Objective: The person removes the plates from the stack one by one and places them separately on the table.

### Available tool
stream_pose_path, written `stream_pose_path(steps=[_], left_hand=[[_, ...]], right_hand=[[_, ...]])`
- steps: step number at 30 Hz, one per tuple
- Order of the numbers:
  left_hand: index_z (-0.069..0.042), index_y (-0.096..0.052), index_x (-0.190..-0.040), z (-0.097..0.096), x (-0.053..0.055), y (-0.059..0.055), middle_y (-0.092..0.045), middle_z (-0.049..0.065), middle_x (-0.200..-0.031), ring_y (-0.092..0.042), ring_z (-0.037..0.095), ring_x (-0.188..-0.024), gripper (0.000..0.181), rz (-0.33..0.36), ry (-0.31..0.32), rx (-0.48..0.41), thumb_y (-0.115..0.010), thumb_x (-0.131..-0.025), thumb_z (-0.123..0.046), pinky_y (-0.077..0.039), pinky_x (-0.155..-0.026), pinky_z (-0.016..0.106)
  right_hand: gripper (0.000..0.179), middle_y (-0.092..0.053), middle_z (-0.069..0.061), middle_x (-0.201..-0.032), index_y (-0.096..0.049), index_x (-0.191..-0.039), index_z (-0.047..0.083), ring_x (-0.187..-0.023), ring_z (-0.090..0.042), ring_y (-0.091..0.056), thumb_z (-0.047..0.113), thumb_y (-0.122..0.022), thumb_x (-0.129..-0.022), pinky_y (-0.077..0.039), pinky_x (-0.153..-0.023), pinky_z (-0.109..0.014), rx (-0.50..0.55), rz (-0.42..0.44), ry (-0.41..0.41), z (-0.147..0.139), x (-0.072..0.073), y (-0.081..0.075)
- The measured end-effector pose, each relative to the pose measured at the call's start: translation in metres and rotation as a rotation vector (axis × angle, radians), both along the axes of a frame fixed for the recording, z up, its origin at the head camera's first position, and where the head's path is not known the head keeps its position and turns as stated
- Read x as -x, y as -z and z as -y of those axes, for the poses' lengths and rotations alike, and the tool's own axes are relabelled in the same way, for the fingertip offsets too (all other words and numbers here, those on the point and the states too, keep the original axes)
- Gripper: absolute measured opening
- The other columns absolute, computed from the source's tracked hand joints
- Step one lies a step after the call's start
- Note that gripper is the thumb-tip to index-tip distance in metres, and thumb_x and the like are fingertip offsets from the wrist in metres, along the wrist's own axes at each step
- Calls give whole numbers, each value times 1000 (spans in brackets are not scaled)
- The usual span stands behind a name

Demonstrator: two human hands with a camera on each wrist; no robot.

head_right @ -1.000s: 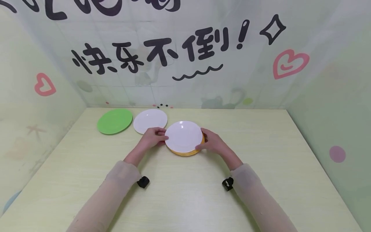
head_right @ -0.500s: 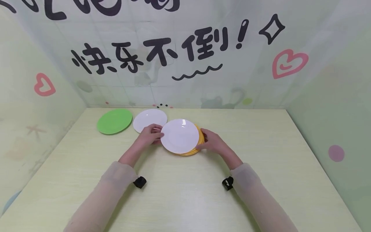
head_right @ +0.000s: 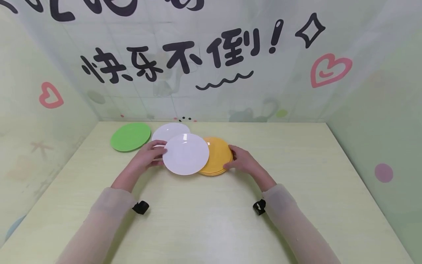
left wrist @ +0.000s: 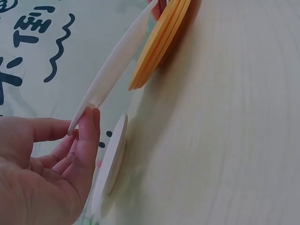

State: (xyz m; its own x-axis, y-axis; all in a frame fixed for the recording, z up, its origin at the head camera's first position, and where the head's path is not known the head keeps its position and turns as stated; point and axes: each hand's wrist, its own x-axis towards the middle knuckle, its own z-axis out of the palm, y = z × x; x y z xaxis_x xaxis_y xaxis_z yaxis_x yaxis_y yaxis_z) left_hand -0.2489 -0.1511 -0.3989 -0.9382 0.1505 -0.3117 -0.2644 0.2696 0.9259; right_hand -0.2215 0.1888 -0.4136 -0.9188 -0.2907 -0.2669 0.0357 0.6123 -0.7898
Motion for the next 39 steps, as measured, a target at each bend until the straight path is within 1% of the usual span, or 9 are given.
stream_pose_path(steps=[2, 4, 8, 11, 21, 28, 33, 36, 39], left_hand=[[-3, -44, -144, 11, -3, -2, -56, 22, -139, -65, 7, -85, 46, 1, -3, 27, -54, -100, -13, -60, -71, 20], [-3, -43, -145, 21, -6, -3, -59, 18, -132, -64, 6, -84, 47, 0, -4, 44, -54, -100, -14, -60, -72, 20], [-3, -43, -145, 39, -10, -2, -65, 2, -109, -64, 5, -83, 48, 2, 2, 60, -55, -100, -15, -59, -72, 20], [-3, -43, -146, 50, -12, -1, -65, -6, -98, -64, 4, -82, 49, 3, 14, 62, -56, -100, -15, -59, -71, 20], [2, -41, -146, 74, -16, 7, -65, -11, -90, -63, 2, -80, 50, 14, 73, 92, -54, -101, -14, -57, -66, 19], [5, -41, -145, 80, -17, 11, -66, -10, -90, -64, 3, -79, 49, 39, 106, 99, -53, -101, -13, -58, -68, 19], [5, -42, -144, 81, -16, 12, -68, -10, -93, -63, 2, -78, 48, 48, 126, 151, -53, -101, -13, -58, -67, 19], [5, -42, -144, 81, -15, 11, -70, -3, -101, -62, 2, -77, 48, 33, 144, 192, -53, -101, -12, -58, -68, 19], [6, -44, -144, 80, -15, 9, -68, 14, -120, -62, 1, -84, 48, 17, 170, 241, -53, -102, -14, -59, -73, 19]], right_hand=[[91, -20, -26, -163, -19, -155, -8, -150, -39, -25, 19, -76, -88, -27, -124, -50, -3, 2, 1, 0, 0, 0], [91, -20, -25, -163, -19, -155, -8, -151, -39, -25, 19, -76, -88, -27, -124, -50, -1, 2, 3, 0, 0, 1], [90, -21, -25, -163, -20, -155, -7, -151, -39, -25, 19, -75, -89, -28, -124, -50, -9, 2, 8, 0, 0, 1], [89, -21, -24, -163, -20, -155, -7, -151, -38, -25, 19, -75, -89, -28, -124, -50, -16, 0, 11, 0, 1, 2], [88, -21, -25, -163, -20, -155, -7, -150, -39, -25, 18, -74, -90, -28, -124, -50, -13, -1, 11, 0, 0, 1], [88, -21, -25, -163, -20, -155, -8, -150, -39, -26, 18, -74, -90, -28, -124, -50, -11, -6, 9, 0, 0, 1], [87, -22, -25, -163, -20, -154, -8, -150, -39, -26, 18, -74, -90, -28, -124, -50, -15, -7, 7, 0, 0, 1], [87, -22, -25, -163, -20, -154, -8, -150, -39, -26, 17, -74, -90, -28, -124, -50, -9, -3, 7, 0, 0, 0], [87, -21, -25, -163, -19, -154, -8, -150, -39, -26, 17, -73, -91, -28, -123, -50, -5, -1, 7, 0, -1, -1]])
